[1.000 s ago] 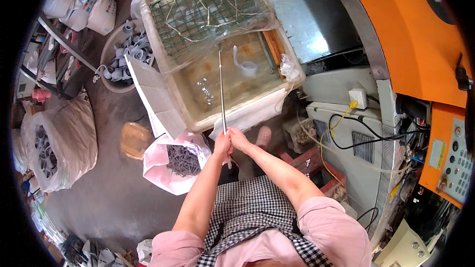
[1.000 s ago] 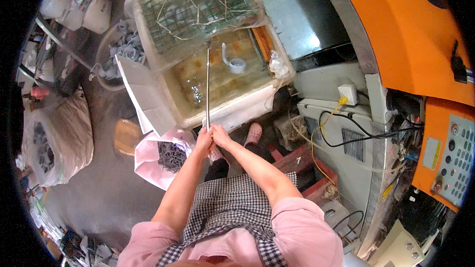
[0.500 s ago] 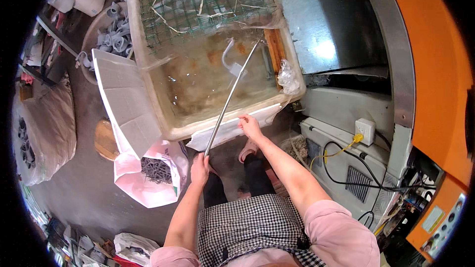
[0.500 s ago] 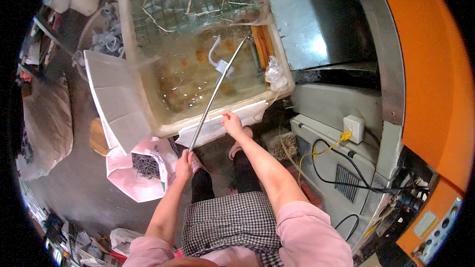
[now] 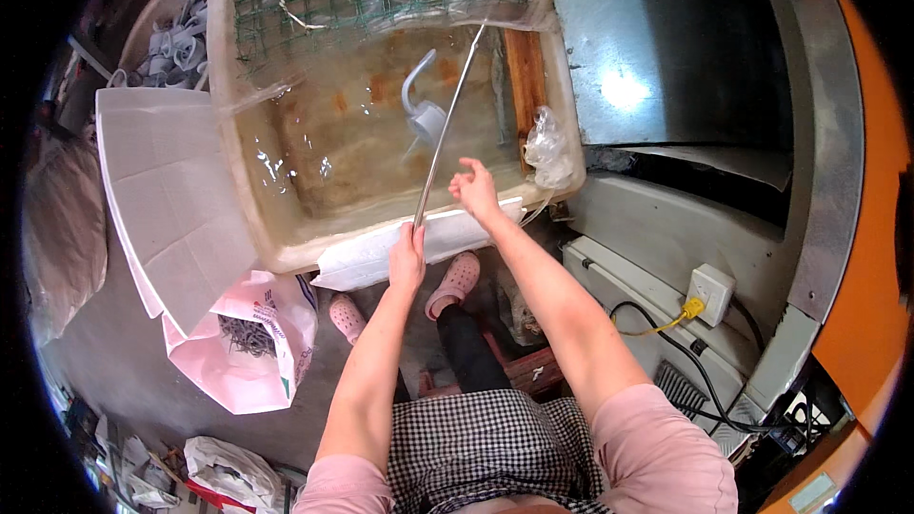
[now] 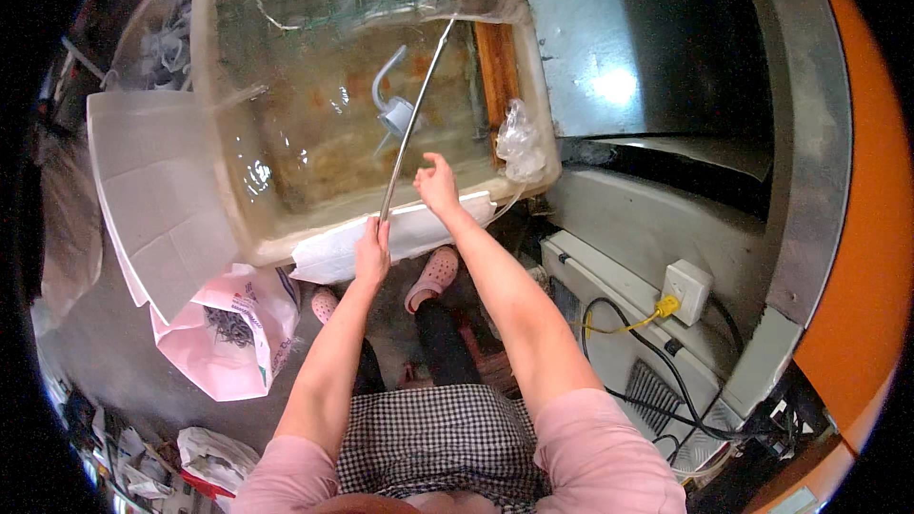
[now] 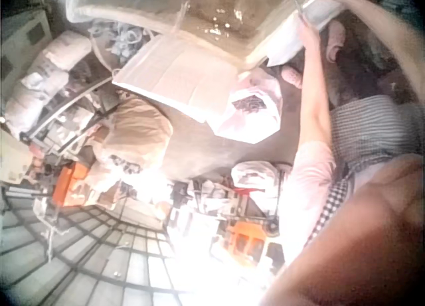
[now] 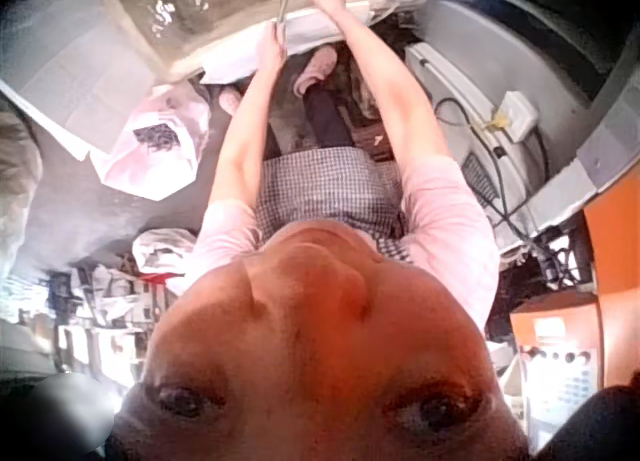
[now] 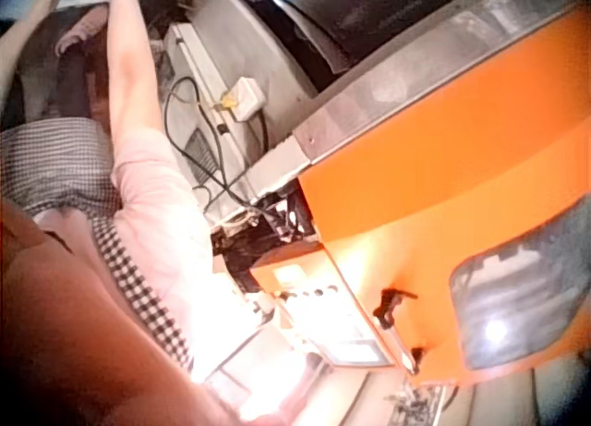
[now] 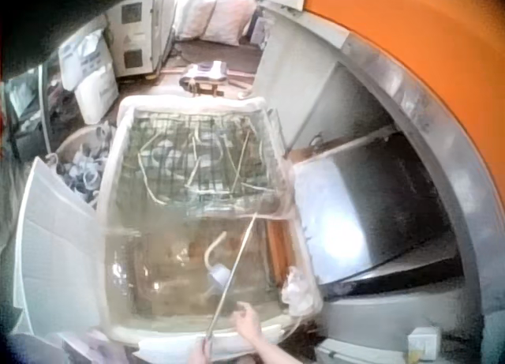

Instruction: The person stirs water in a tank using a metal rod, picks up gray plastic parts from a bag, and washes the parts by hand in a metal bowl inside the tank.

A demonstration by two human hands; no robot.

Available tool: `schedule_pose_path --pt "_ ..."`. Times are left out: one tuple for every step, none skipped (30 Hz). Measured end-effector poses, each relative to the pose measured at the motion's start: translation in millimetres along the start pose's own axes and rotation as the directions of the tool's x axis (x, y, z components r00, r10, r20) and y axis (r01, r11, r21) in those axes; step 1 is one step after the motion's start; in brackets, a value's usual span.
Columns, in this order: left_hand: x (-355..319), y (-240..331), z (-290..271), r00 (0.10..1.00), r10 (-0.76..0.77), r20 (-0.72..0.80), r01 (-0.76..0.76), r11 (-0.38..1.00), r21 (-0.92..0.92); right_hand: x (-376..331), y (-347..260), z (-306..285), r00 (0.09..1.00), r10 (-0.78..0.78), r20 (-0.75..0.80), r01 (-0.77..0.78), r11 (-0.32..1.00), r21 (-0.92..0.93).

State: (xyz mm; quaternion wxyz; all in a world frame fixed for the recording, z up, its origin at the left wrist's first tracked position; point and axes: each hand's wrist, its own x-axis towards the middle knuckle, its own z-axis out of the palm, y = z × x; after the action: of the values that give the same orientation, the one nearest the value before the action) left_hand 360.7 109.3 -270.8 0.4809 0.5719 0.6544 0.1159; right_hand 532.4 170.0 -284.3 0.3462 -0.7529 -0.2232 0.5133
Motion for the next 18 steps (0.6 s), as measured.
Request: schedule_pose_path --pt "6.9 -1.9 1.4 1.000 0.016 -0.022 -0.016 1.000 -0.006 6.3 -9.2 1.7 0.999 0.033 0.019 -0.034 0.998 0.062" --pt "12.8 2.2 3.8 0.999 0.038 -0.032 -0.039 0.999 -0.015 11.9 -7.4 -1.5 0.999 0.027 0.033 -0.029 0.998 0.052" --pt "18.7 11.2 3.4 0.991 0.112 -0.077 -0.113 0.994 -0.009 17.1 -4.0 -4.9 0.999 0.023 0.044 -0.025 0.999 0.045" --pt "21.6 19.7 1.1 0.994 0.095 -0.053 -0.095 0.996 0.001 20.1 -0.4 -7.8 0.998 0.018 0.056 -0.020 0.999 0.039" --pt "23.0 26.1 -3.5 0.997 0.072 -0.036 -0.071 0.997 0.015 16.2 -0.4 -6.3 0.996 0.059 0.061 -0.062 0.996 0.060" --pt "23.0 34.3 -5.4 0.998 0.056 -0.012 -0.056 0.998 0.024 14.6 7.1 -9.5 0.998 0.042 0.050 -0.043 0.999 0.013" --pt "21.1 43.8 -6.1 0.997 0.070 -0.013 -0.070 0.997 0.020 12.5 14.5 -13.2 0.999 0.025 0.038 -0.024 0.999 -0.034" --pt "22.0 43.3 -5.8 0.998 0.054 -0.019 -0.054 0.999 0.006 8.7 13.7 -9.0 0.999 0.001 0.048 0.003 0.997 -0.079" --pt "24.1 43.4 -4.7 0.999 0.038 -0.023 -0.038 0.999 -0.009 4.4 12.8 -10.2 0.996 -0.027 0.081 0.043 0.978 -0.205" --pt "26.8 43.6 -3.5 0.999 0.023 -0.025 -0.024 0.999 -0.024 2.5 11.4 -6.7 0.994 -0.037 0.098 0.058 0.974 -0.219" --pt "31.7 50.8 -0.5 1.000 0.011 -0.017 -0.011 0.999 -0.038 3.5 15.1 -8.4 0.994 -0.050 0.100 0.072 0.969 -0.236" --pt "37.5 57.7 3.9 1.000 -0.004 -0.009 0.003 0.999 -0.051 5.7 23.1 -9.8 0.993 -0.060 0.104 0.085 0.963 -0.254" --pt "41.7 64.7 8.6 1.000 -0.018 0.001 0.018 0.998 -0.065 7.9 31.0 -9.9 0.990 -0.111 0.088 0.131 0.953 -0.275" --pt "44.3 65.0 13.4 1.000 -0.005 -0.011 0.003 0.992 -0.123 5.1 27.6 -6.5 0.988 -0.112 0.105 0.139 0.942 -0.305" --pt "46.1 65.9 18.8 1.000 0.008 -0.025 -0.012 0.984 -0.180 1.6 24.2 -3.8 0.986 -0.112 0.122 0.147 0.931 -0.334" --pt "46.7 66.4 23.5 0.999 0.019 -0.040 -0.028 0.971 -0.236 -0.8 20.2 -1.8 0.984 -0.112 0.139 0.156 0.919 -0.363" --pt "45.9 68.2 29.0 0.998 0.038 -0.050 -0.050 0.962 -0.269 -1.0 18.9 -4.9 0.986 -0.109 0.129 0.155 0.889 -0.432" --pt "44.8 68.9 32.7 0.999 0.012 -0.031 -0.020 0.963 -0.269 -2.8 18.1 -7.5 0.985 -0.124 0.123 0.165 0.896 -0.413"
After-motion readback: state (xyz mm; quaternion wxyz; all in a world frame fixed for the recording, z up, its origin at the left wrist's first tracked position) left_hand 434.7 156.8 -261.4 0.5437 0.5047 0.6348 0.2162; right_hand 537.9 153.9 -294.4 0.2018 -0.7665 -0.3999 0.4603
